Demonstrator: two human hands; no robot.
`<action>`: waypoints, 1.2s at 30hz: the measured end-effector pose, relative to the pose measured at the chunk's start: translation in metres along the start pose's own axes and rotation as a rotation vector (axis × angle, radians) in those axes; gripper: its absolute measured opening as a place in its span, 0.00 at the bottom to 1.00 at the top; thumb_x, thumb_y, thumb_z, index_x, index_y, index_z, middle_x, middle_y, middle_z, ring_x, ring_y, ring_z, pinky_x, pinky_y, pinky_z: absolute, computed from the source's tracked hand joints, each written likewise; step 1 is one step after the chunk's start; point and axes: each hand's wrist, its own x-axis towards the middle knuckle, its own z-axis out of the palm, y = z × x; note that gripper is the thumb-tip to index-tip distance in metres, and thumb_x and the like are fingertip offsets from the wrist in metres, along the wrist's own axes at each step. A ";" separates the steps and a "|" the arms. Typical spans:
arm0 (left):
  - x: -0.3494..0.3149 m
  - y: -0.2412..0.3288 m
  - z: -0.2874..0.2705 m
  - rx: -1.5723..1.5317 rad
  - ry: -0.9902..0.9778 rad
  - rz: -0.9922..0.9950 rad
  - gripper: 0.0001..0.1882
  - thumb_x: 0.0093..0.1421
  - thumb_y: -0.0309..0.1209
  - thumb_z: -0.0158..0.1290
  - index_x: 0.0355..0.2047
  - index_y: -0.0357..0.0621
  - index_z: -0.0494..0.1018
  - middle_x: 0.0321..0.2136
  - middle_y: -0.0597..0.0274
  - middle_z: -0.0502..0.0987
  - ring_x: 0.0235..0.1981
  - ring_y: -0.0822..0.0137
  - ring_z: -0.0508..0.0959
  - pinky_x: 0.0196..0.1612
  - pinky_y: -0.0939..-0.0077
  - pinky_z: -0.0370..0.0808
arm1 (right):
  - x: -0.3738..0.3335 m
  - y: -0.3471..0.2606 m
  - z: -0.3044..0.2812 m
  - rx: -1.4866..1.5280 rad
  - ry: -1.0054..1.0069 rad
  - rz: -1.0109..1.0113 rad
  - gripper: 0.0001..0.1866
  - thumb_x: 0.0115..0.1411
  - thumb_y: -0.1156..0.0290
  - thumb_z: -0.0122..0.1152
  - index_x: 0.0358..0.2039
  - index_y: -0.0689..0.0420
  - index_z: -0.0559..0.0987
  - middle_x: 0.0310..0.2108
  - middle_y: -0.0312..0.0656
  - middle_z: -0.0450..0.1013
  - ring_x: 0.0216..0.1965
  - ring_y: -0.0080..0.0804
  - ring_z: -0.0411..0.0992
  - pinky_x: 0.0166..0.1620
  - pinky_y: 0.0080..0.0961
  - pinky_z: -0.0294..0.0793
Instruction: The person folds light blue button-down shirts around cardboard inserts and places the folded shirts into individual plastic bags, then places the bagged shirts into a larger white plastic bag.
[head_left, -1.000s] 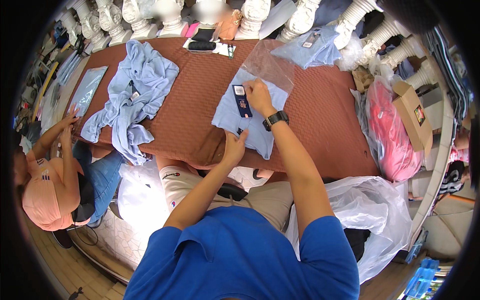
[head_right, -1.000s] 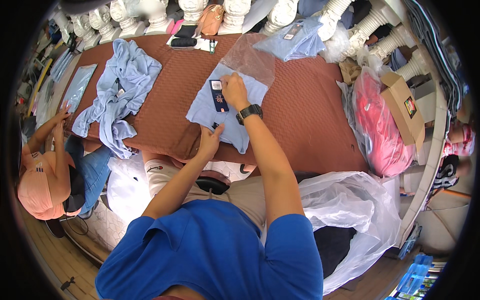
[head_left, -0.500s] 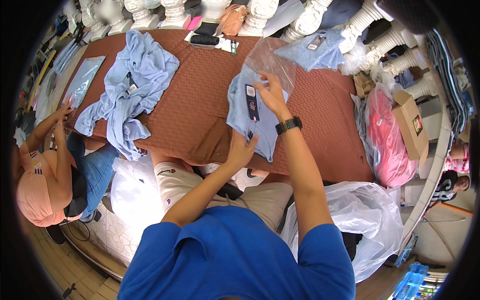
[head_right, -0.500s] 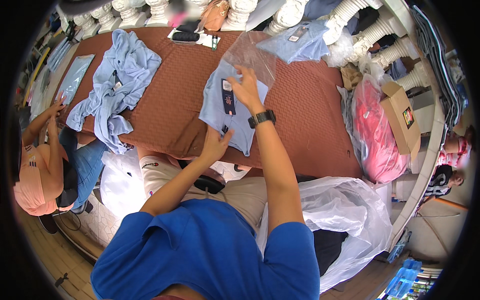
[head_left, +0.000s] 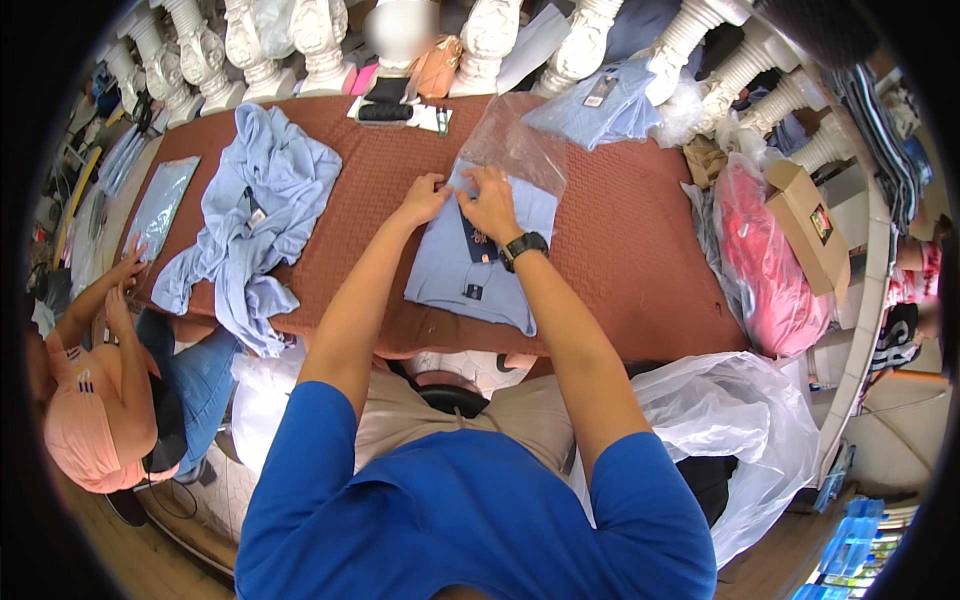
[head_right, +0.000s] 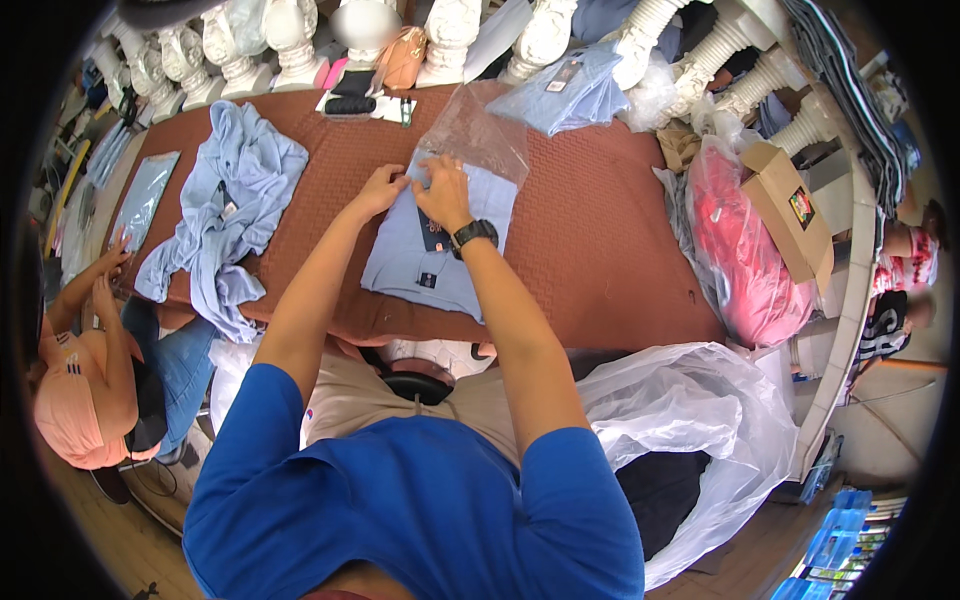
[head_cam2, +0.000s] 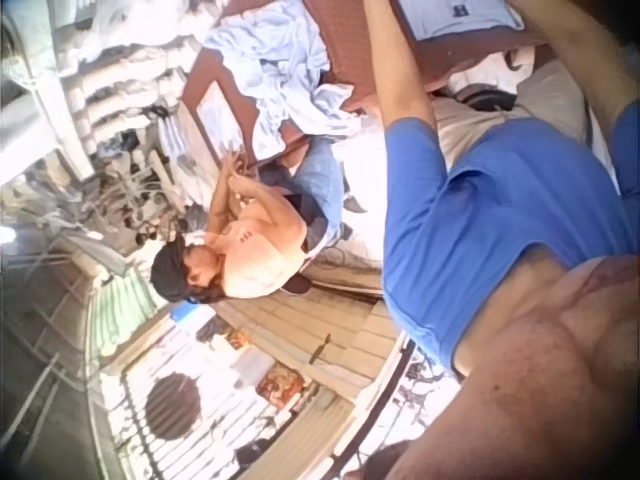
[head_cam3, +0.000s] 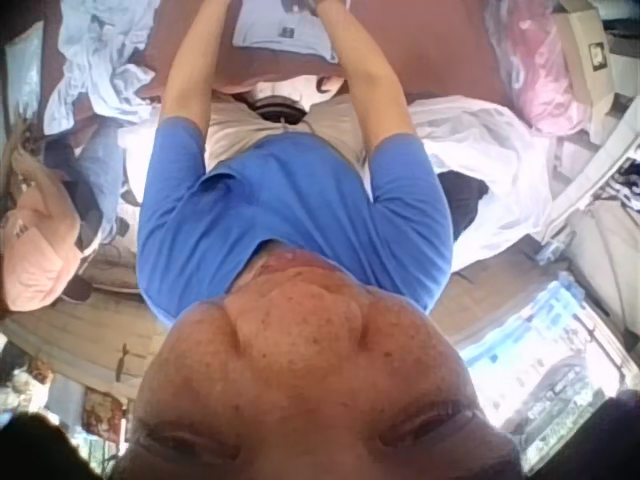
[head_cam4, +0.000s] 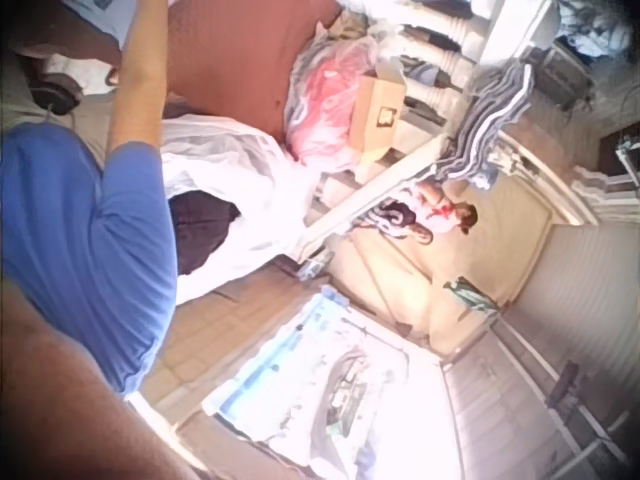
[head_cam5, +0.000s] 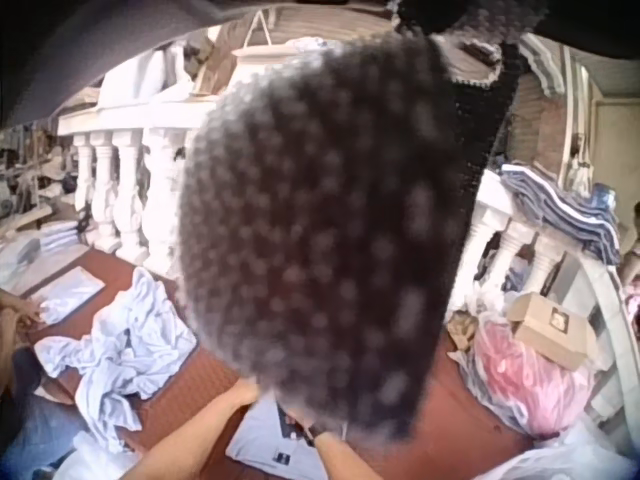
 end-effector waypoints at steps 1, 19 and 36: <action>0.008 0.014 0.007 0.071 -0.065 -0.048 0.25 0.62 0.41 0.55 0.52 0.33 0.74 0.48 0.38 0.77 0.50 0.47 0.78 0.55 0.60 0.73 | -0.005 0.009 -0.003 0.006 -0.004 0.035 0.15 0.51 0.70 0.66 0.41 0.58 0.82 0.35 0.49 0.74 0.41 0.48 0.72 0.46 0.41 0.72; 0.021 0.033 0.003 -0.903 -0.463 -0.513 0.16 0.67 0.28 0.48 0.53 0.40 0.72 0.44 0.56 0.79 0.43 0.65 0.81 0.46 0.68 0.81 | -0.012 0.015 -0.013 0.373 0.010 0.188 0.12 0.63 0.71 0.61 0.47 0.53 0.84 0.33 0.37 0.68 0.38 0.28 0.65 0.42 0.23 0.66; -0.017 0.044 0.034 -0.687 0.095 -0.292 0.36 0.56 0.13 0.55 0.63 0.41 0.57 0.52 0.51 0.75 0.52 0.62 0.76 0.50 0.74 0.76 | -0.025 -0.005 -0.022 0.114 -0.100 0.166 0.16 0.62 0.72 0.59 0.48 0.44 0.85 0.32 0.40 0.71 0.39 0.41 0.65 0.46 0.36 0.65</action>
